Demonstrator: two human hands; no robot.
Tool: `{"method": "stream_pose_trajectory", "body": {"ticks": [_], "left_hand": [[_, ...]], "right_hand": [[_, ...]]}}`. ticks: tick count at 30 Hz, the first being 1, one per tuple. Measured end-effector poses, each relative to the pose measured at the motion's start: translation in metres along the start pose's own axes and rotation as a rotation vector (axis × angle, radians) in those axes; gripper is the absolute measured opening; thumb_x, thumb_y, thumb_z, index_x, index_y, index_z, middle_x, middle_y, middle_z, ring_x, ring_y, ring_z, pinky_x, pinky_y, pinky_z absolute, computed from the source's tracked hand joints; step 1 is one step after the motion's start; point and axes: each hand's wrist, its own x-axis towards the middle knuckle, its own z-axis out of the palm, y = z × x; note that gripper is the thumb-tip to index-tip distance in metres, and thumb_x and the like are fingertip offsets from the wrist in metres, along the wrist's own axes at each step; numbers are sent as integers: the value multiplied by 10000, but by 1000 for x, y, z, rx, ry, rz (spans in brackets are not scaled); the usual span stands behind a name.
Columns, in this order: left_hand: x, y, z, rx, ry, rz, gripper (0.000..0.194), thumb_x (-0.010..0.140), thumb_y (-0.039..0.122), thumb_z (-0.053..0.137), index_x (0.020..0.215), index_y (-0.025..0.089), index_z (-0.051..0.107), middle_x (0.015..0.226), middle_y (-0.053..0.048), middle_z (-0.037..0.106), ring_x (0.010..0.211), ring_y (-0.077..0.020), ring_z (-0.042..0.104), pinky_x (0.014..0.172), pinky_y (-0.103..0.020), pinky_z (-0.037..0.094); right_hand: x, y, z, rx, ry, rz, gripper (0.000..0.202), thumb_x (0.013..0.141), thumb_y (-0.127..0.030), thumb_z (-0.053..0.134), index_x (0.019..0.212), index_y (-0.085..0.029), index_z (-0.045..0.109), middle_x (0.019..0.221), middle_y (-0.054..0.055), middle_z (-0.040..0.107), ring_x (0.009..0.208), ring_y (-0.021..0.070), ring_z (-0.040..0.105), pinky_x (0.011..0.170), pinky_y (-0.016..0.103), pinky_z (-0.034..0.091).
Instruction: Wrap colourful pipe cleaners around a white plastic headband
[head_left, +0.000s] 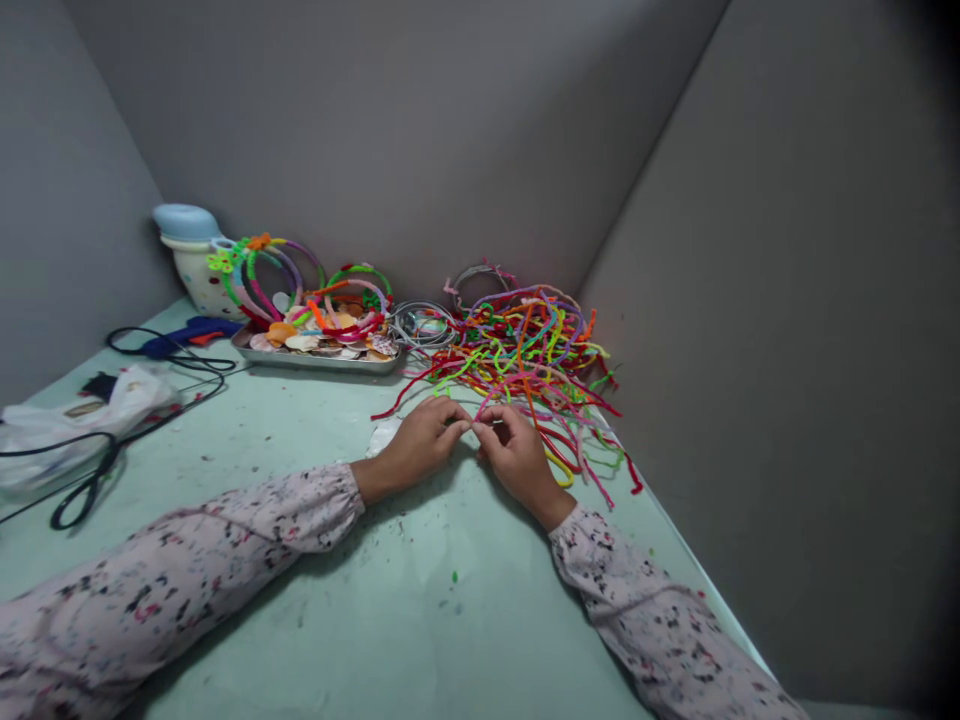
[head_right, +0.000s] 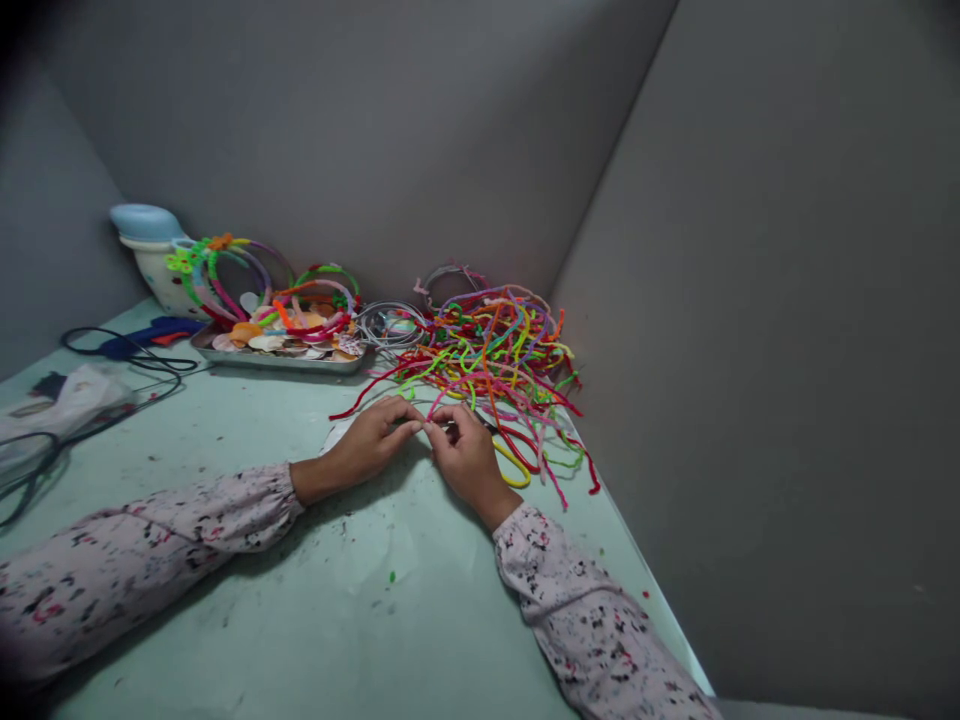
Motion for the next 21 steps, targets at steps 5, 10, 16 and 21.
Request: {"method": "stream_pose_trajectory", "body": {"ticks": [5, 10, 16, 21], "left_hand": [[1, 0, 0, -97, 3, -77, 167, 875, 267, 511, 836, 170, 641, 844, -28, 640, 851, -174, 565, 791, -307, 430], [2, 0, -2, -169, -19, -122, 198, 865, 315, 527, 846, 167, 657, 861, -27, 654, 852, -172, 579, 788, -299, 438], [2, 1, -1, -185, -3, -164, 195, 847, 313, 539, 828, 159, 659, 828, -27, 654, 801, -165, 583, 752, -288, 444], [2, 2, -2, -196, -5, -156, 200, 848, 302, 522, 841, 157, 659, 832, -34, 659, 806, -168, 588, 758, -292, 450]], "right_hand": [[-1, 6, 0, -122, 50, -134, 97, 881, -281, 549, 945, -209, 555, 914, 42, 624, 742, 156, 599, 636, 277, 495], [-1, 5, 0, -167, 73, -189, 60, 892, -251, 536, 924, -208, 563, 873, 33, 615, 766, 163, 593, 666, 289, 492], [-1, 4, -2, -178, 63, -279, 97, 884, -184, 536, 953, -218, 595, 918, 37, 612, 835, 170, 593, 717, 302, 500], [-1, 4, -3, -159, 58, -363, 172, 890, -152, 534, 1007, -239, 625, 983, 44, 625, 943, 177, 594, 796, 324, 515]]}}
